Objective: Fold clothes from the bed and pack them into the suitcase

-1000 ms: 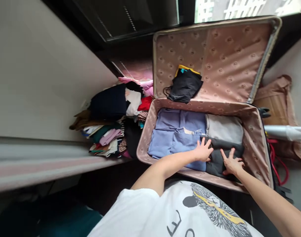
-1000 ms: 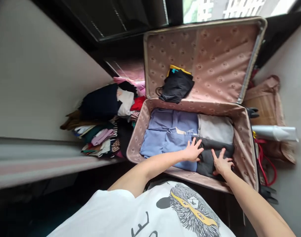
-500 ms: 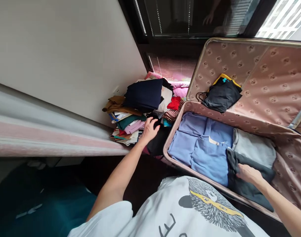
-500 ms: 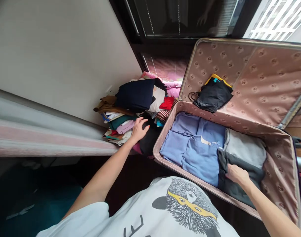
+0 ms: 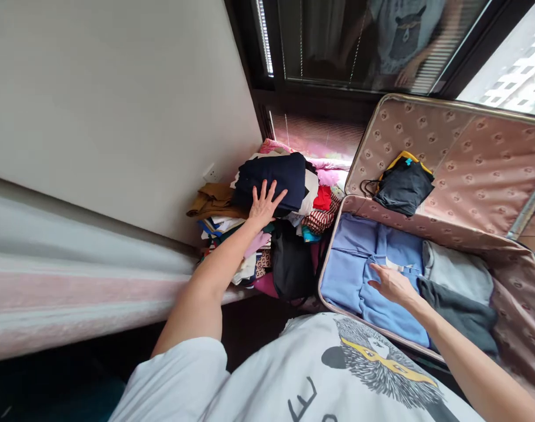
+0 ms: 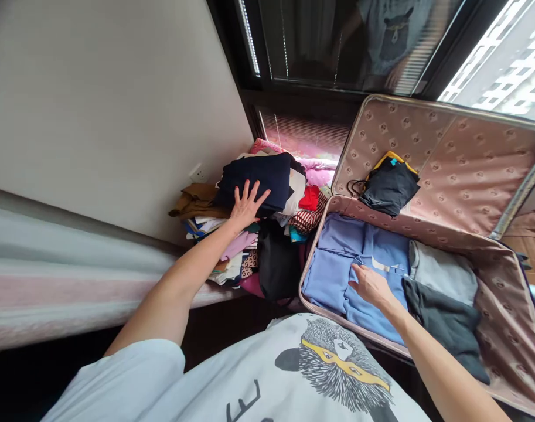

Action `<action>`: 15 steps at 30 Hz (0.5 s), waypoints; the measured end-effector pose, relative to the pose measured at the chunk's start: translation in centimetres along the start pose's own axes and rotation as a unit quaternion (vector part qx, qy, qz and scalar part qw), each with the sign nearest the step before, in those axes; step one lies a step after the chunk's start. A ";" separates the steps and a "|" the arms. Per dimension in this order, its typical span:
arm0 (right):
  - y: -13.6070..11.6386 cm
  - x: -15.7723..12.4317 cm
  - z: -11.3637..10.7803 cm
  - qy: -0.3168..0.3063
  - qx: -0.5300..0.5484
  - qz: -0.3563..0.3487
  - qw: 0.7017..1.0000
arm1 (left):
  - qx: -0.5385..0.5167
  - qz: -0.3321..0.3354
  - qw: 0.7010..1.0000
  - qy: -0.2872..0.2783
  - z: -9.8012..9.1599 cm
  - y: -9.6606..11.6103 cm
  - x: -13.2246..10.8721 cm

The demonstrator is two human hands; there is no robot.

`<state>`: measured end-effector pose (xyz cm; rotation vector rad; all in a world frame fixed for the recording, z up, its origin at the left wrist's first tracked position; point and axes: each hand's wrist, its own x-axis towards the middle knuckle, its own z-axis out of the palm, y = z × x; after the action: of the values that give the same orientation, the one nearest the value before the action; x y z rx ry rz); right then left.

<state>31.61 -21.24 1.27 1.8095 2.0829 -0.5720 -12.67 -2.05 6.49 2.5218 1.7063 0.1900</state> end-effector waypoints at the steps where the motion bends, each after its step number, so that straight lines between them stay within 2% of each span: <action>1: -0.1 -0.3 0.2 0.003 0.008 0.007 1.000 | 0.000 0.005 1.000 -0.001 0.2 -0.3 0.3; 4: 0.1 -1.5 0.8 0.004 0.031 0.036 0.999 | -0.015 0.007 1.000 0.017 0.2 -1.6 1.0; 10: -0.6 -2.8 1.4 -0.033 0.054 0.092 0.994 | -0.134 -0.033 0.990 0.038 -1.6 -3.7 3.6; 15: -2.3 -2.6 1.0 -0.018 0.062 0.069 0.996 | -0.115 -0.002 0.993 -0.009 -2.7 -3.2 3.5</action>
<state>29.69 -24.19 1.89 1.9779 1.9180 -0.7043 -14.79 2.39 8.87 2.3460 1.5823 0.3419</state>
